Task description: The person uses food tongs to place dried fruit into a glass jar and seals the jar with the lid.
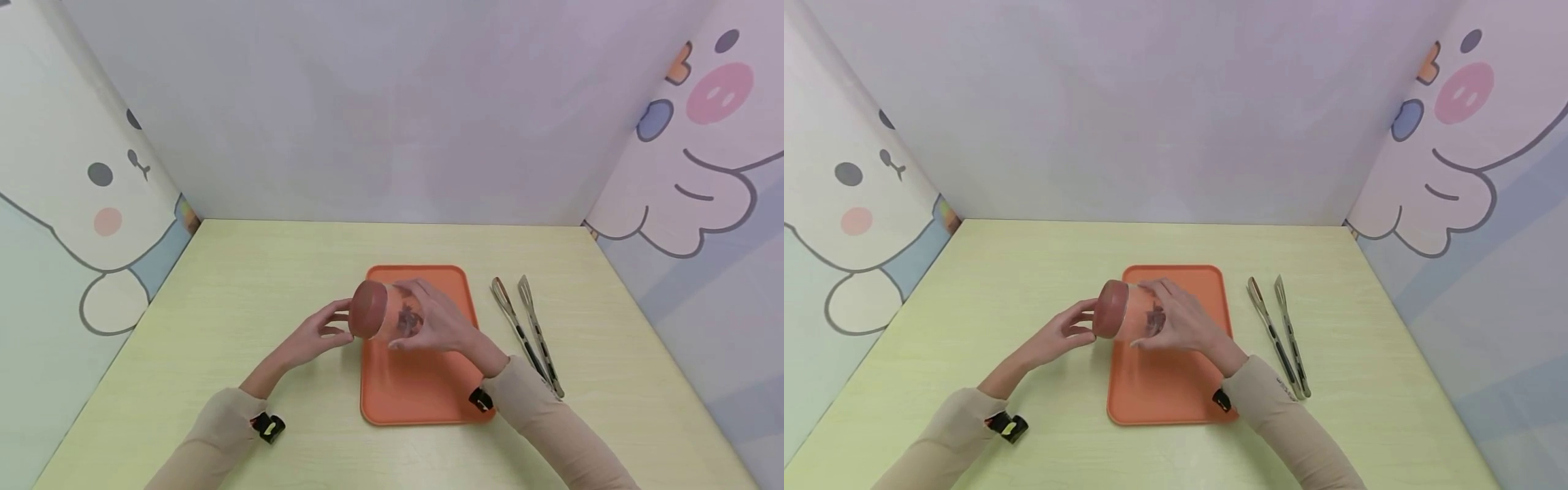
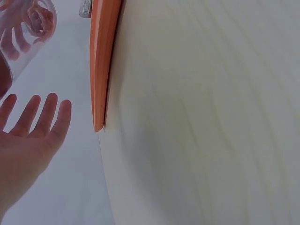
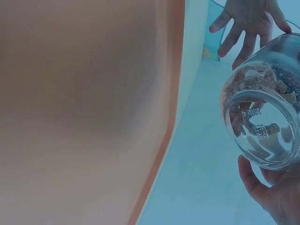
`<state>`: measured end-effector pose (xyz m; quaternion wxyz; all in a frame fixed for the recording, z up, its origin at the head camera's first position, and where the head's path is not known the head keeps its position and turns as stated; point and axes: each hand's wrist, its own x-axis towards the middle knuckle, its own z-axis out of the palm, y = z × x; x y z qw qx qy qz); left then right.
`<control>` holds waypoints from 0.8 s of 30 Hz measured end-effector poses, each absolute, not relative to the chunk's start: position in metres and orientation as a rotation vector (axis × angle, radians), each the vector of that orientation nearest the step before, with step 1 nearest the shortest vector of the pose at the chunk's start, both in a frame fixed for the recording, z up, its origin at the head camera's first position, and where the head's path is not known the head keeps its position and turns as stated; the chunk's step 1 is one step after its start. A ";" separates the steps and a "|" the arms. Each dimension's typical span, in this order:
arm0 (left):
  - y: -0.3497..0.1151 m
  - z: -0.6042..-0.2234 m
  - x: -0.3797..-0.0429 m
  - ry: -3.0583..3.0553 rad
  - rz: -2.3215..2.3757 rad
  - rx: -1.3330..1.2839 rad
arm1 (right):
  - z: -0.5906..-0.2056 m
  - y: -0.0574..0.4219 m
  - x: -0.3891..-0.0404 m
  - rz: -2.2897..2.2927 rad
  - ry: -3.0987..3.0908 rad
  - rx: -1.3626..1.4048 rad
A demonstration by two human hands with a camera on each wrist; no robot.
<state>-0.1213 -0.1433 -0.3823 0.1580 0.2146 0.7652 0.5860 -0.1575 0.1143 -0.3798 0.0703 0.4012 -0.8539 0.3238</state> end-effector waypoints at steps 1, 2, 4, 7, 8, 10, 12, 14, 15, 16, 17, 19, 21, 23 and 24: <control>-0.143 -0.382 -0.121 2.185 1.682 0.615 | -0.380 0.114 -0.157 0.990 -2.570 1.203; -0.143 -0.383 -0.122 2.182 1.688 0.617 | -0.380 0.114 -0.157 1.010 -2.569 1.201; -0.143 -0.383 -0.122 2.179 1.698 0.627 | -0.381 0.114 -0.157 1.047 -2.564 1.201; -0.143 -0.384 -0.123 2.175 1.718 0.662 | -0.382 0.113 -0.157 1.093 -2.542 1.217; -0.142 -0.385 -0.123 2.170 1.730 0.680 | -0.382 0.113 -0.157 1.107 -2.536 1.221; -0.142 -0.389 -0.125 2.150 1.763 0.705 | -0.383 0.113 -0.156 1.136 -2.525 1.232; -0.142 -0.395 -0.127 2.121 1.802 0.717 | -0.382 0.113 -0.156 1.164 -2.519 1.240; -0.143 -0.400 -0.131 2.096 1.834 0.718 | -0.382 0.113 -0.156 1.203 -2.519 1.246; -0.143 -0.403 -0.132 2.082 1.852 0.711 | -0.382 0.112 -0.156 1.220 -2.517 1.252; -0.143 -0.405 -0.133 2.070 1.868 0.712 | -0.381 0.112 -0.156 1.231 -2.518 1.254; -0.143 -0.406 -0.134 2.058 1.885 0.718 | -0.381 0.112 -0.156 1.246 -2.519 1.257; -0.142 -0.405 -0.134 2.044 1.914 0.733 | -0.380 0.111 -0.156 1.268 -2.529 1.254; -0.142 -0.404 -0.133 2.029 1.940 0.739 | -0.380 0.111 -0.156 1.283 -2.544 1.249; -0.141 -0.402 -0.133 2.029 1.952 0.736 | -0.380 0.111 -0.156 1.319 -2.555 1.252; -0.141 -0.402 -0.133 2.033 1.955 0.731 | -0.380 0.111 -0.156 1.333 -2.559 1.254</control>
